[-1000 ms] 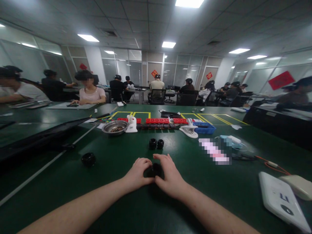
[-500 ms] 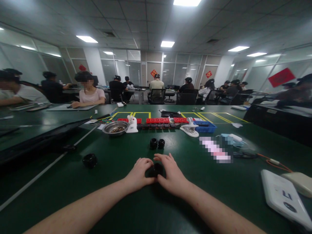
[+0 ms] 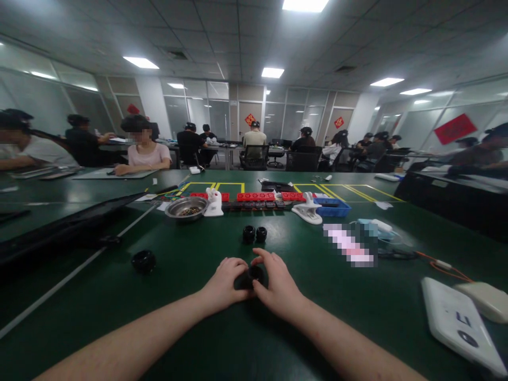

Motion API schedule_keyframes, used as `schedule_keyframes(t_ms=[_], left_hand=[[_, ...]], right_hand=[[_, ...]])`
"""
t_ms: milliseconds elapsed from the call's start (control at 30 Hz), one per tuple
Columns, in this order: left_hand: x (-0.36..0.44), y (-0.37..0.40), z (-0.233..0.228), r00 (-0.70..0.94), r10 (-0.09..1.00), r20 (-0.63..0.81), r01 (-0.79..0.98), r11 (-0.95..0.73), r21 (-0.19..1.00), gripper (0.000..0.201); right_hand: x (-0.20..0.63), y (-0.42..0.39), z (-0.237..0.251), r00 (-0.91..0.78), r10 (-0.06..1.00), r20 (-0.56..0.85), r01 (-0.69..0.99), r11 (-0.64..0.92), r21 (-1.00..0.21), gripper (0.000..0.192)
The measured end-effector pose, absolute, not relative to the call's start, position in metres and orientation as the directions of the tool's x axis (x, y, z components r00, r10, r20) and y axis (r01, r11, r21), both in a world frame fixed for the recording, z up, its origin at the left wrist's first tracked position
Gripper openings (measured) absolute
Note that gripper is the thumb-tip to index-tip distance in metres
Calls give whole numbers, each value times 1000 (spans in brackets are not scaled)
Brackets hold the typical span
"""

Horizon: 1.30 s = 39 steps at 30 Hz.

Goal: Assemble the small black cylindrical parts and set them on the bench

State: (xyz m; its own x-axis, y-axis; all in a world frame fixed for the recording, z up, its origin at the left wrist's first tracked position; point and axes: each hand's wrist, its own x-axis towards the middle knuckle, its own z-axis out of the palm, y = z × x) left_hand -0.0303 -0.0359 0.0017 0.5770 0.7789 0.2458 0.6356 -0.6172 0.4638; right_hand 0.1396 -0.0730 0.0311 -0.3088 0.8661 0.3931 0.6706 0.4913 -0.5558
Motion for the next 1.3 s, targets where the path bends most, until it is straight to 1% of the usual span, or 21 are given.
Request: schedule_keyframes(t_ms=[67,200,333,400,467,533,600,767,900,933,1033,1167,1300], left_hand=[[-31,-36,2,579,779,242,636,-617,463,34],[-31,-38,4,581,784,220,641,-607,470,35],[-31,-38,4,582,782,225,638,-610,470,35],[-31,-37,3,583,779,230,636,-614,468,34],[-31,-37,3,585,778,230,634,-615,469,35],[-31,-37,4,581,780,232,634,-613,473,35],[-31,-38,5,579,783,228,637,-609,473,35],[-31,-38,5,578,787,214,648,-602,466,35],[-31,-37,3,573,786,231,637,-605,478,46],[-31,-37,2,579,781,232,633,-611,476,46],[-30,-37,3,600,765,233,624,-631,461,37],[-28,-38,7,591,772,233,633,-623,460,34],[-28,-41,12,570,796,205,642,-587,494,33]], right_hand=[[141,-73,32,-329,857,396,657,509,-556,60],[142,-72,33,-257,878,404,674,462,-576,57],[142,-71,33,-202,892,406,719,416,-557,57],[141,-71,34,-213,897,388,729,411,-548,53],[141,-71,34,-270,887,375,714,446,-540,48],[141,-72,35,-333,865,375,685,496,-534,51],[142,-72,35,-359,855,376,674,516,-530,57],[142,-72,32,-264,901,345,716,422,-556,56],[141,-71,31,-271,910,315,728,408,-551,58],[141,-71,31,-276,909,311,731,409,-546,57],[141,-71,32,-298,904,306,713,424,-559,52],[142,-74,33,-363,868,339,653,497,-571,59],[140,-74,31,-295,890,349,677,452,-581,59]])
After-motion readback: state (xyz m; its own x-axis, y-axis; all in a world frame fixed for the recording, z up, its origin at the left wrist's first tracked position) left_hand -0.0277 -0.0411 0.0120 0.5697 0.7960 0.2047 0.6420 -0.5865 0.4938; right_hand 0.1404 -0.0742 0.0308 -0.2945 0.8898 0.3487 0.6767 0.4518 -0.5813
